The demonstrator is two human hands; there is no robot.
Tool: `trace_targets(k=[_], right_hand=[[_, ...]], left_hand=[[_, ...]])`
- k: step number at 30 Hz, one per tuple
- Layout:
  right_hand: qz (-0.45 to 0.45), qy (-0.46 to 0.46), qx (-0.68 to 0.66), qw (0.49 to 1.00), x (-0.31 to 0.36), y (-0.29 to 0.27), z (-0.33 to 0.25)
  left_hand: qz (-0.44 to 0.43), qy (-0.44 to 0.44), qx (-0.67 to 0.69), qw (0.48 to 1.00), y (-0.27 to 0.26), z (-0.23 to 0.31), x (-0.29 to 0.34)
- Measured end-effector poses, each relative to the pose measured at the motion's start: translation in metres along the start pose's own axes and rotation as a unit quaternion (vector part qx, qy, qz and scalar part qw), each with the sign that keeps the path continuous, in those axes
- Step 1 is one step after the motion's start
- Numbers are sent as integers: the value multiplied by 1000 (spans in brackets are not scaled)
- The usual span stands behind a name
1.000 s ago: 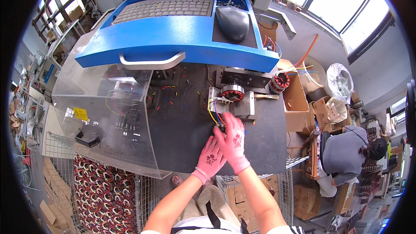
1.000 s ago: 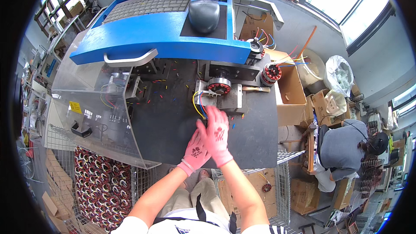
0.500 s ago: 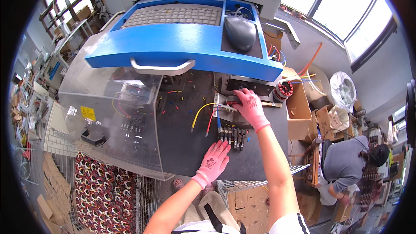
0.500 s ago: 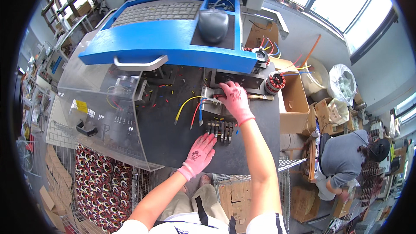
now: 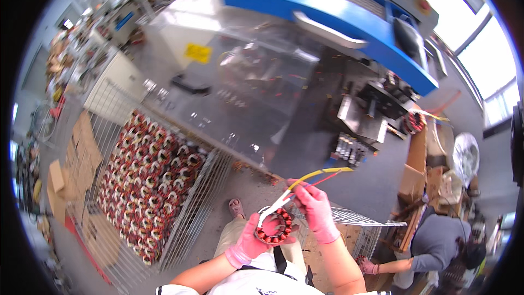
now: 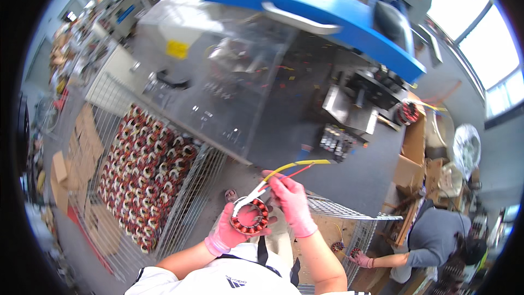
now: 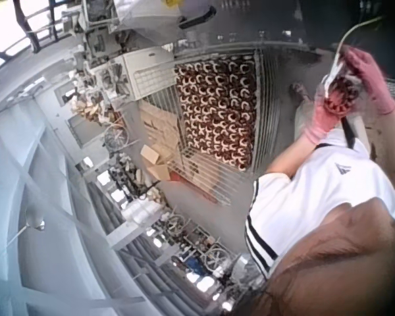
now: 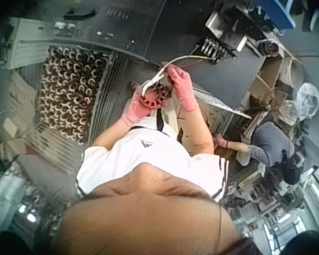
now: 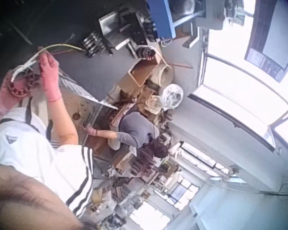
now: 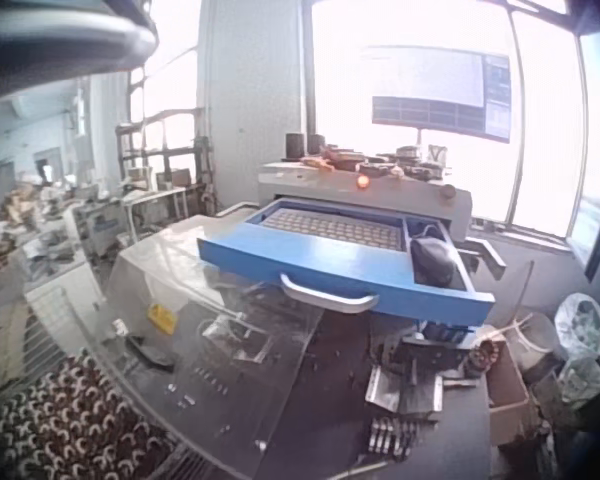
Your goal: The person takes a coil with wires from a metal cart, places it into a machine to secure the wires, and then places the finished component back into the cart.
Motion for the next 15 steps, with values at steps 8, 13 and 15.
trace_targets(k=[8,13,15], right_hand=[[-72,-107,-35,991,-9,116,81],[-173,-186,373,892,-8,274,120],[-258,-260,592,718,-3,324,146]], left_hand=[[41,99,108,988,-40,21,128],[76,224,216,947,-84,41,238],[94,279,247,923,-100,53,279]])
Point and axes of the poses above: each hand's wrist, its own x-axis away from the middle knuckle, its own y-axis out of the palm, z = x × y, the point moved 3 cm from there along -x, towards the middle knuckle, and after that the axes turned 7 degrees about -z, right-handed, at the moved point
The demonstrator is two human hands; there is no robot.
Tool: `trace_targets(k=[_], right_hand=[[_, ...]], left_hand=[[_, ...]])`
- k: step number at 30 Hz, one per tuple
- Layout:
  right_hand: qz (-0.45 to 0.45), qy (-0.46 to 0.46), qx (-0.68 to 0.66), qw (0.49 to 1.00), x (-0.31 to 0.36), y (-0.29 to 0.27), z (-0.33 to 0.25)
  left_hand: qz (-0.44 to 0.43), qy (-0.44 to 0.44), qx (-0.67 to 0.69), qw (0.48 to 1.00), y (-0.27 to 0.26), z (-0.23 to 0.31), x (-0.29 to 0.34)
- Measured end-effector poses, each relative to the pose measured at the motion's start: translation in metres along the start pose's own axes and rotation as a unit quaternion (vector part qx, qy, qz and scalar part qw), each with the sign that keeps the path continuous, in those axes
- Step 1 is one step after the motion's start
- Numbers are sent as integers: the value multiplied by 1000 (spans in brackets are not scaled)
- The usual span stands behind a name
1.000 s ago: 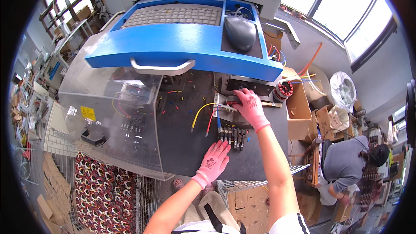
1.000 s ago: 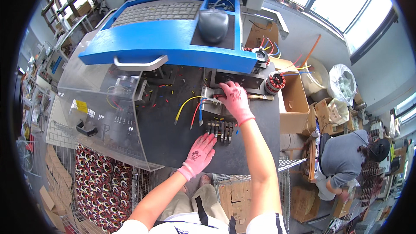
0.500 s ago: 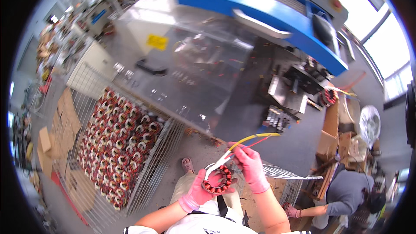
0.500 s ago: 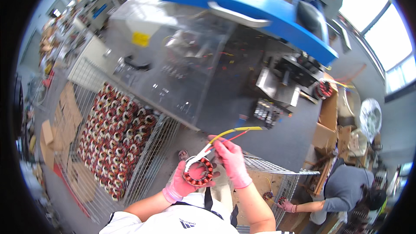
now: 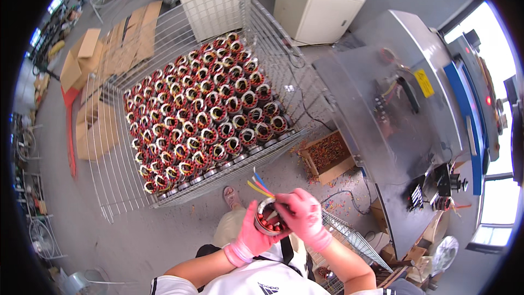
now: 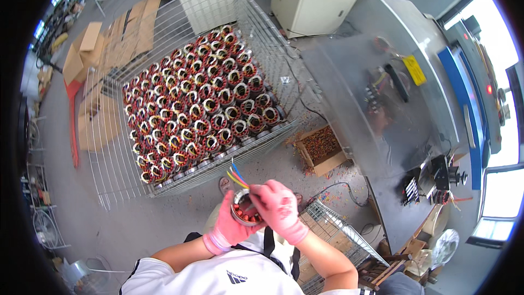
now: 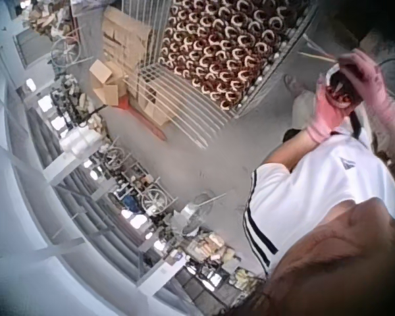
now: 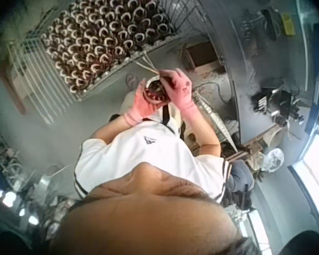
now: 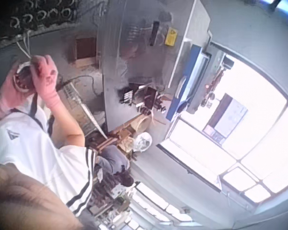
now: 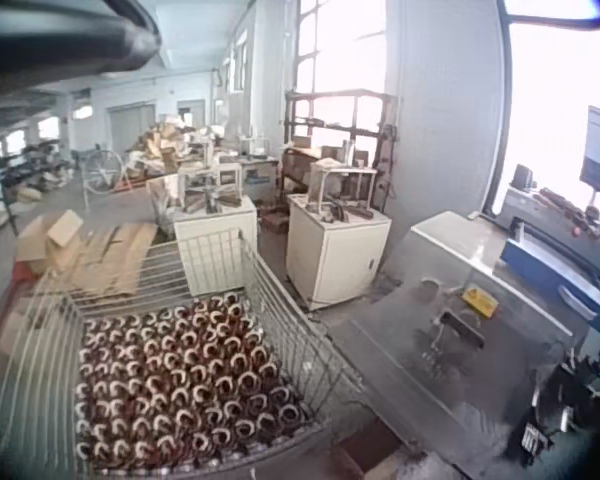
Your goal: The person takes a coil with wires from a metal cart, places it into a machine to secure the wires, and then places the finished component back into the cart.
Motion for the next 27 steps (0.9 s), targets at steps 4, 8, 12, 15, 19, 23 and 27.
trace_targets(k=[4,8,12,15,19,23,27], right_hand=[[-161,-28,-16,986,-50,65,-40],[-377,-10,-100,921,-86,103,-54],[-417,-89,-20,904,-104,149,-34],[-443,-64,-13,894,-130,184,-4],[-346,-28,84,934,-183,251,96],[-220,-38,234,946,-260,318,203],[-208,-58,257,942,-309,361,241]], left_hand=[[53,79,-15,995,-18,65,35],[17,110,-15,994,-32,107,52],[35,169,-20,985,-64,133,47],[6,130,57,990,-113,155,31],[189,210,-122,951,-168,173,49],[218,188,-105,952,-249,140,70],[258,171,-90,947,-272,124,69]])
Point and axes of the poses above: each hand's wrist, its own x-axis away from the middle knuckle, its own y-axis out of the palm, z = x × y, the point moved 3 cm from there along -x, towards the middle knuckle, and after that the axes turned 7 degrees about -z, right-handed, at the moved point
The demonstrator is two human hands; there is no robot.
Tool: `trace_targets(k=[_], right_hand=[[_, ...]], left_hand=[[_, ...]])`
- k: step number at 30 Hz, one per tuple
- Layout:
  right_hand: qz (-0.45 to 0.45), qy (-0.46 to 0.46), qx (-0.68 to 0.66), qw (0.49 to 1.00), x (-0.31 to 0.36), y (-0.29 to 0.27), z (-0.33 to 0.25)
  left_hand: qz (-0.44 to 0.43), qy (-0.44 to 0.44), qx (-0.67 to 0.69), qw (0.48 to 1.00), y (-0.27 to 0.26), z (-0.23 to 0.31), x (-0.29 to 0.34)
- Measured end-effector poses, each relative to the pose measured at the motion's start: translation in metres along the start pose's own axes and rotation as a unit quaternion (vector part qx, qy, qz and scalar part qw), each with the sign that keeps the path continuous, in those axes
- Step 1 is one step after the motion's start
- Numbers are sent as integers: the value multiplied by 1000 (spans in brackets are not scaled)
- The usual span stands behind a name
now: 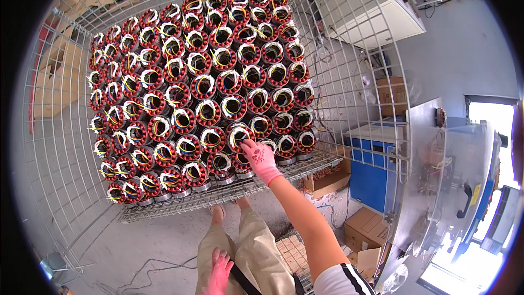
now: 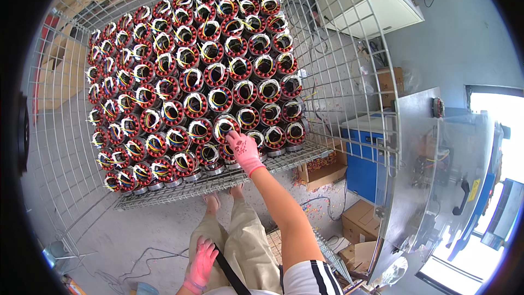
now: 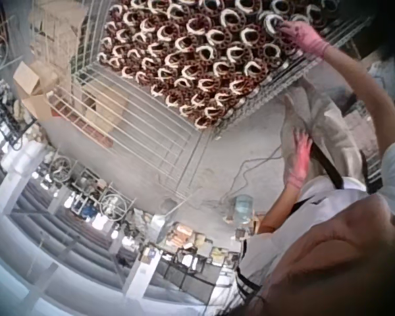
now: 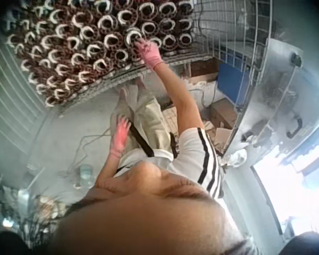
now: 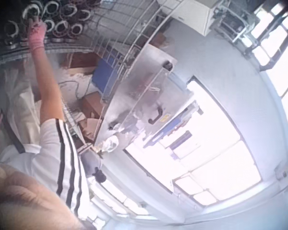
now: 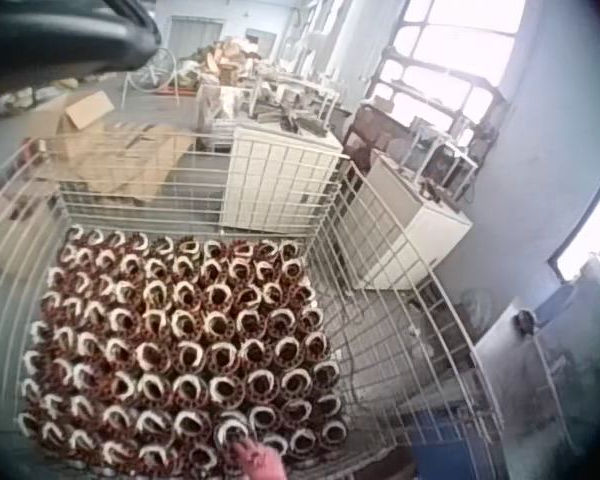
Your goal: The person takes a coil with wires from a metal cart, places it into a machine to secure the wires, and then places the finished component back into the cart.
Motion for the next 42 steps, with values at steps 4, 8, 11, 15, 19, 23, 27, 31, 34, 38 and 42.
trace_targets(k=[4,8,11,15,19,23,27,31,34,38,42], right_hand=[[-16,-29,65,997,-23,10,30],[-43,-106,36,993,-39,6,28],[-101,-85,54,990,-42,9,33],[-108,-76,24,991,-47,13,35],[-54,-70,28,996,-47,16,28],[3,-37,-5,999,-30,3,21],[144,31,-136,980,62,-38,23],[307,258,-292,869,268,-54,64],[473,506,-331,641,488,0,78],[711,621,-256,210,776,142,-14],[679,649,-341,-37,884,307,-155]], left_hand=[[0,-4,33,999,-6,-22,-16],[-10,28,64,998,4,-29,-22],[15,8,51,999,11,-28,-27],[39,4,19,999,41,-13,-22],[-6,15,10,1000,46,-9,-20],[-86,13,-19,996,57,0,-14],[-135,-14,-144,980,73,16,-5],[-161,-53,-339,925,95,3,-12],[-220,-48,-476,850,148,-24,-16],[-326,-25,-647,689,197,-91,-14],[-485,15,-759,434,231,-223,-20]])
Point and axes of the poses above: each hand's wrist, its own x-axis away from the middle knuckle, its own y-axis out of the palm, z = x × y, the point moved 3 cm from there along -x, towards the middle knuckle, and after that the axes turned 7 degrees about -z, right-handed, at the moved point
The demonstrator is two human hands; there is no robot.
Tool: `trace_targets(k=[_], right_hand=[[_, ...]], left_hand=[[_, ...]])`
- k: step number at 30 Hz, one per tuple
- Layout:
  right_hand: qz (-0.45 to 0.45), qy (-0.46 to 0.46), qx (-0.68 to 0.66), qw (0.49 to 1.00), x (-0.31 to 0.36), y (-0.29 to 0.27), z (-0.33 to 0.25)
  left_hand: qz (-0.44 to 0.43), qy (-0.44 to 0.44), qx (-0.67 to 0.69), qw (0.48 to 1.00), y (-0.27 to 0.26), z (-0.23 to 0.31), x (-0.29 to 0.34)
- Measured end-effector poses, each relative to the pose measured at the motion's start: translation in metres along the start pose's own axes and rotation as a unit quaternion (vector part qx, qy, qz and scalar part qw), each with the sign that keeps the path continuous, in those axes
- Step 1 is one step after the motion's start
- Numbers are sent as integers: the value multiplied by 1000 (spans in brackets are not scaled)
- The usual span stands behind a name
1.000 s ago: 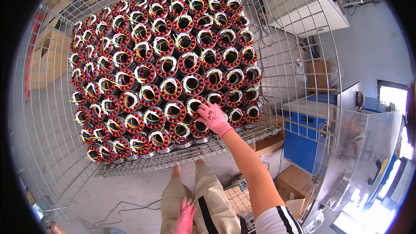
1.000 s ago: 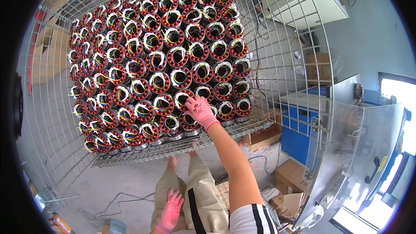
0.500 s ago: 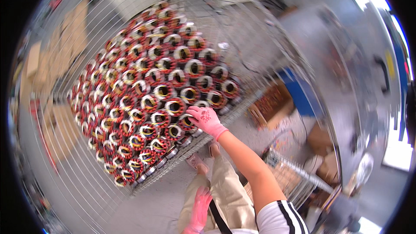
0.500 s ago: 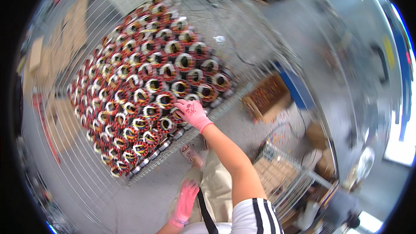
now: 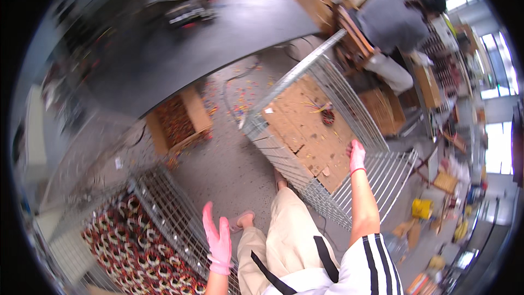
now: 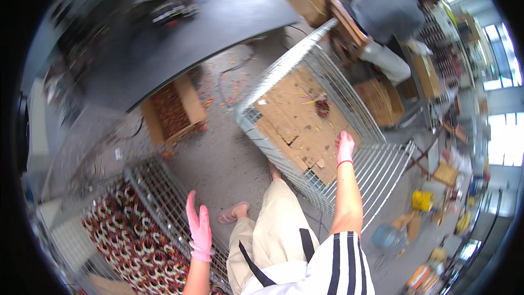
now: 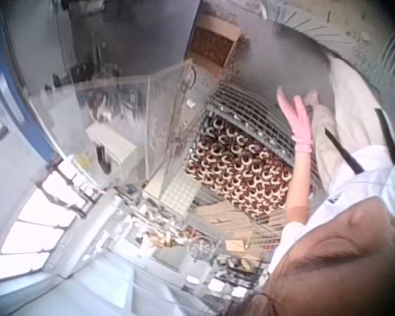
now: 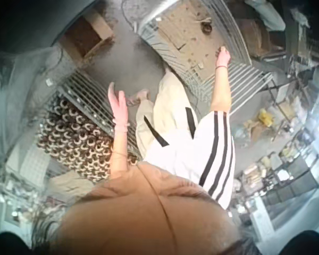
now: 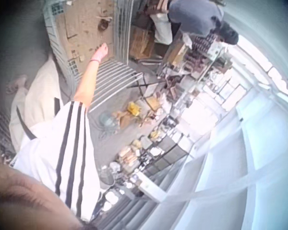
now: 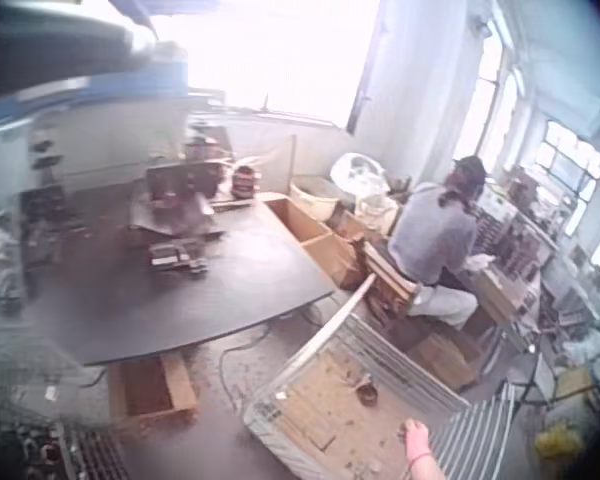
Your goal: The person takes a coil with wires from a metal cart, places it into a machine to secure the wires, and then places the finished component back into the cart.
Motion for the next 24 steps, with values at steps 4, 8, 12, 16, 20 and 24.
trace_targets(k=[4,8,12,16,20,24], right_hand=[[-31,139,108,984,-25,-63,129],[-150,154,266,940,-58,-20,187],[-137,124,392,901,-150,21,173],[-205,50,538,816,-243,51,208],[-246,-22,709,661,-303,90,230],[-237,-26,719,653,-332,104,243]], left_hand=[[-59,142,-271,950,113,50,-127],[14,129,-380,916,202,50,-225],[111,132,-506,845,221,22,-246],[96,104,-572,808,238,26,-254],[109,73,-581,803,244,29,-254],[98,74,-583,803,253,29,-258]])
Point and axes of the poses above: each hand's wrist, its own x-axis away from the middle knuckle, its own y-axis out of the palm, z = x × y, the point moved 3 cm from there along -x, towards the middle knuckle, and after that the axes turned 7 degrees about -z, right-handed, at the moved point
